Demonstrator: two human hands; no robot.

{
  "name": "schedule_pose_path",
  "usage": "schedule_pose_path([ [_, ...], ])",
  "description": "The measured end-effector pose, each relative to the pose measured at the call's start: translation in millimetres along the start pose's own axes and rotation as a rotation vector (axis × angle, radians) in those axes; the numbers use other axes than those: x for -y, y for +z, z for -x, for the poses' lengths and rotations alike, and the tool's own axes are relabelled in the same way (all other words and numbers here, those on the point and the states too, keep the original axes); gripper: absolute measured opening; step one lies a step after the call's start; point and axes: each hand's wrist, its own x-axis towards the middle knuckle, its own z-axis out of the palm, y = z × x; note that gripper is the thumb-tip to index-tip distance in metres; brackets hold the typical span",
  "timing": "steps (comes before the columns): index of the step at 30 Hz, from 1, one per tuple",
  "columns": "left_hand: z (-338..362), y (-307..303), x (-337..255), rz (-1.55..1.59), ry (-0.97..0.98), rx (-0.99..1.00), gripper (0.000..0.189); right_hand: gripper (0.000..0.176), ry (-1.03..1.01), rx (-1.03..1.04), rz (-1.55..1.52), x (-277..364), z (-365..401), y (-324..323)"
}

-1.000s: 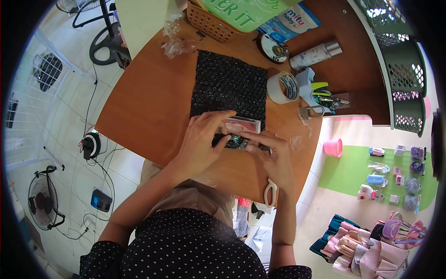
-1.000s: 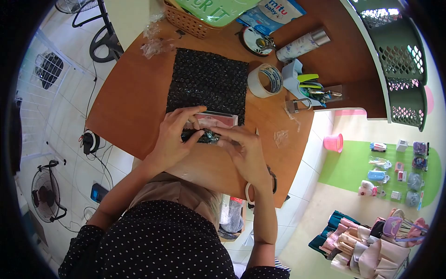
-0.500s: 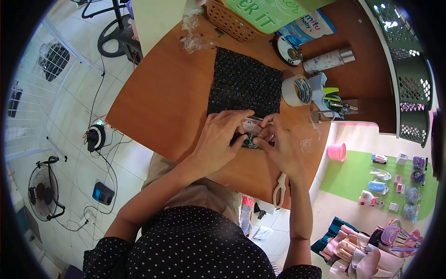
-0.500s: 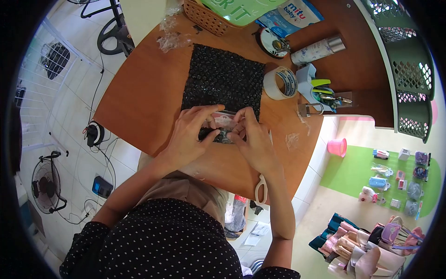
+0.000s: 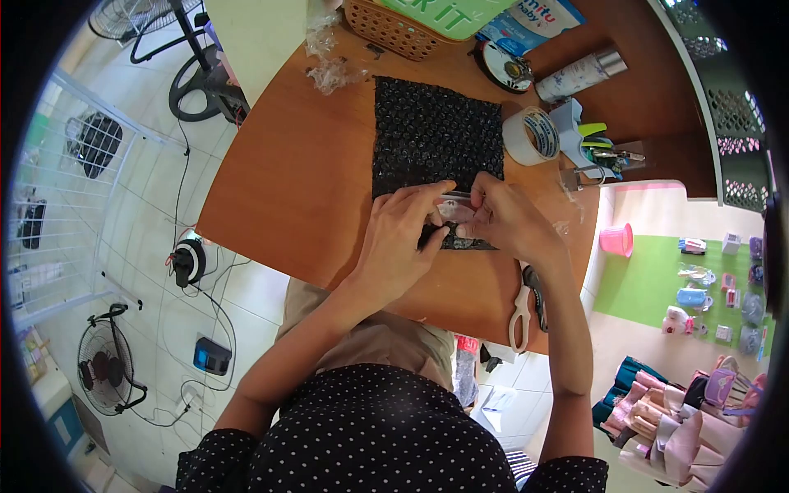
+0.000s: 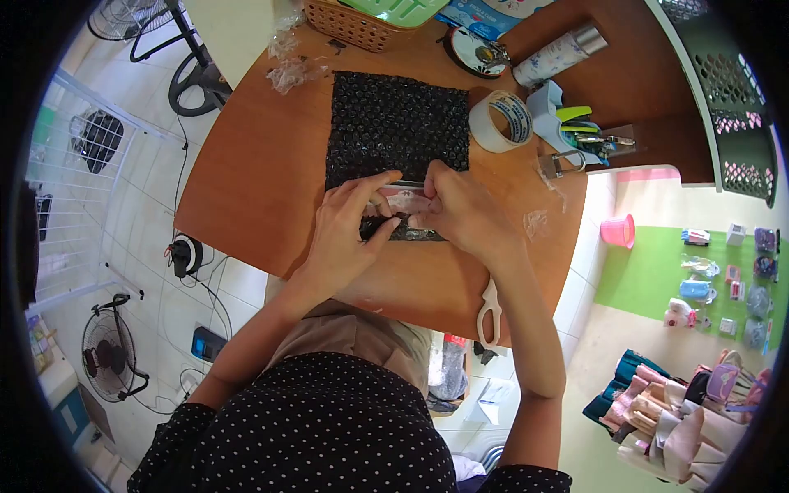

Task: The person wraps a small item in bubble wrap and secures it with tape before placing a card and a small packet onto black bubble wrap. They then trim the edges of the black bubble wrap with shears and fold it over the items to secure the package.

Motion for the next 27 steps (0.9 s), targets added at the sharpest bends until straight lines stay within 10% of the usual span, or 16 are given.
schedule_pose_path([
  [14,-2,1,0,-0.023,0.002,0.001,0.052,0.013,-0.06,-0.172,-0.344,-19,13,24],
  [27,-2,2,-1,-0.044,0.008,-0.023,0.052,0.017,-0.011,-0.411,0.11,10,17,29],
])
